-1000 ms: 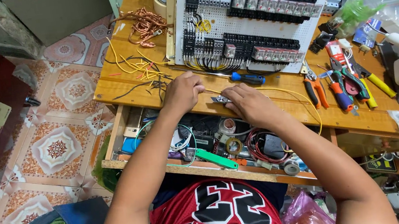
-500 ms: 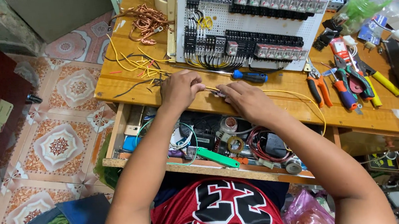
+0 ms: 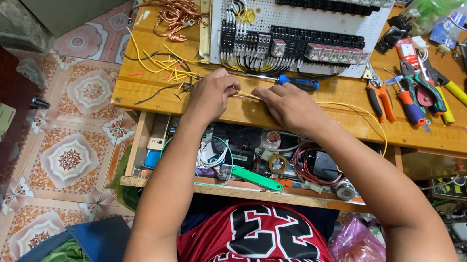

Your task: Wiring an electrical panel by stripping insulation from wires and connecting them to terminals

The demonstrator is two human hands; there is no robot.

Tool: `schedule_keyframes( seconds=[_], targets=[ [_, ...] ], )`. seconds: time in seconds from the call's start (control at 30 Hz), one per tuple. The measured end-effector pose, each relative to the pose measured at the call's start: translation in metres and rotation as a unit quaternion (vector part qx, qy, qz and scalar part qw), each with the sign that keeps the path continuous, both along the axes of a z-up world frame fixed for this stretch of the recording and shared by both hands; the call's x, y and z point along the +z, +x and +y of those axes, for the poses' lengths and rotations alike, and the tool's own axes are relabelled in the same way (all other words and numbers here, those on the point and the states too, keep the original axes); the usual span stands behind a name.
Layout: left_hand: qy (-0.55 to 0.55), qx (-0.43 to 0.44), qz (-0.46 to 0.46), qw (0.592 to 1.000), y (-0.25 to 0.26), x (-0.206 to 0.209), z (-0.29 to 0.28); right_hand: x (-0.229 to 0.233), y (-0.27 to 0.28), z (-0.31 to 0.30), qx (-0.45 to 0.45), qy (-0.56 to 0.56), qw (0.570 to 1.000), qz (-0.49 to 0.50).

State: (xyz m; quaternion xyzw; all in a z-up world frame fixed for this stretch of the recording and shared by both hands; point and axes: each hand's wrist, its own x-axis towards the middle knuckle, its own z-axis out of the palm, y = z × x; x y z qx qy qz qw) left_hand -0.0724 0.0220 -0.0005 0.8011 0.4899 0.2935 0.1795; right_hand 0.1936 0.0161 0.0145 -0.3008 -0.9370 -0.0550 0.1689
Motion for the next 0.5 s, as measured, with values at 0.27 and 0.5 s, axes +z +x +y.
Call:
schedule_keyframes(
  seconds=[0.27, 0.5],
  targets=[
    [0.019, 0.006, 0.026, 0.999, -0.001, 0.007, -0.001, 0.008, -0.01, -0.003, -0.021, -0.008, 1.0, -0.01],
    [0.04, -0.007, 0.041, 0.998, -0.004, 0.012, -0.002, 0.023, -0.017, -0.006, -0.021, 0.008, 0.998, -0.051]
  ],
)
